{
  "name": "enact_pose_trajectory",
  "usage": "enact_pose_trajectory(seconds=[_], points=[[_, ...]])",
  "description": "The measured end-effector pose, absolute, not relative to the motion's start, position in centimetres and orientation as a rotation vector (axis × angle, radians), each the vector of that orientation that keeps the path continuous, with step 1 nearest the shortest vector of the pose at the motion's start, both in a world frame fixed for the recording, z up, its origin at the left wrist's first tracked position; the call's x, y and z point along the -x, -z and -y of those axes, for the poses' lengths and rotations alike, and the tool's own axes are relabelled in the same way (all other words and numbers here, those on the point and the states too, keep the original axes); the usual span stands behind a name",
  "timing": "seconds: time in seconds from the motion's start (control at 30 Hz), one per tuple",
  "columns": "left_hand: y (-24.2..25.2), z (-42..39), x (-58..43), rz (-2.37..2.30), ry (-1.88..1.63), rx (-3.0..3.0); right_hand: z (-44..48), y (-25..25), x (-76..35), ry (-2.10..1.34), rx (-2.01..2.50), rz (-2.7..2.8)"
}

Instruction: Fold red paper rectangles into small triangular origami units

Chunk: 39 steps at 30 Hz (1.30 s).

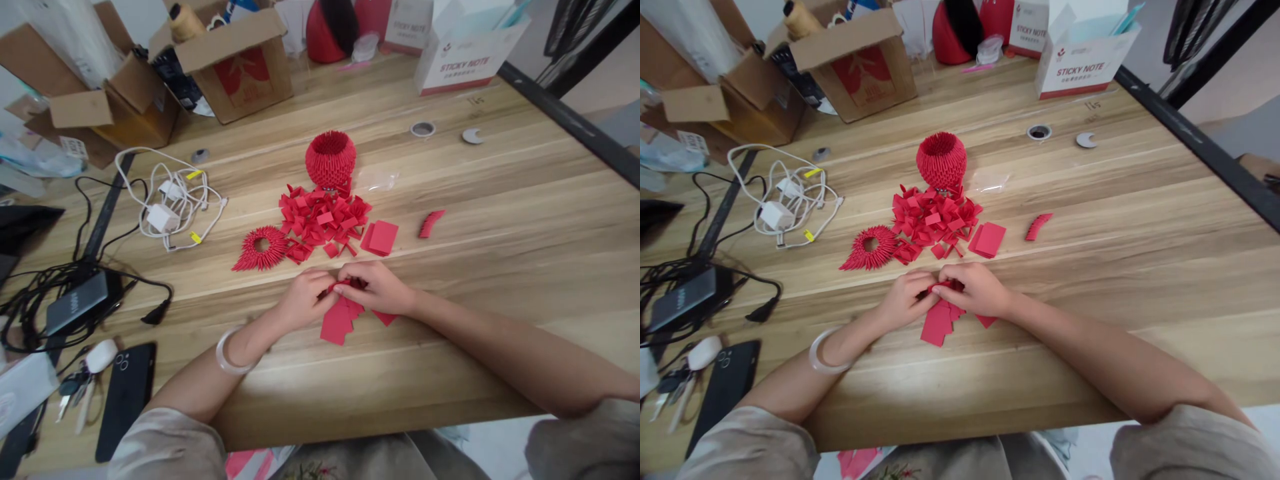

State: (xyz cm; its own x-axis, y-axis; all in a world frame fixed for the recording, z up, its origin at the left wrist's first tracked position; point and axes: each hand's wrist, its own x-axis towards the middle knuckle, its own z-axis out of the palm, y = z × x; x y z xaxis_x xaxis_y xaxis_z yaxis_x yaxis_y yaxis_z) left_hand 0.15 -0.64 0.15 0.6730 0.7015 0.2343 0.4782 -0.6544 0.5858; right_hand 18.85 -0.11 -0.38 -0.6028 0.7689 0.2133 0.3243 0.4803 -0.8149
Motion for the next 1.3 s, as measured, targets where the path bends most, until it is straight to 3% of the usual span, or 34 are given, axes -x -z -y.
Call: enact_pose_trajectory(seconds=[1.3], points=[[-0.3,0.73,-0.13,-0.919,-0.58,-2.443,0.09,0.03,-18.87,-0.998,0.894,2.175]])
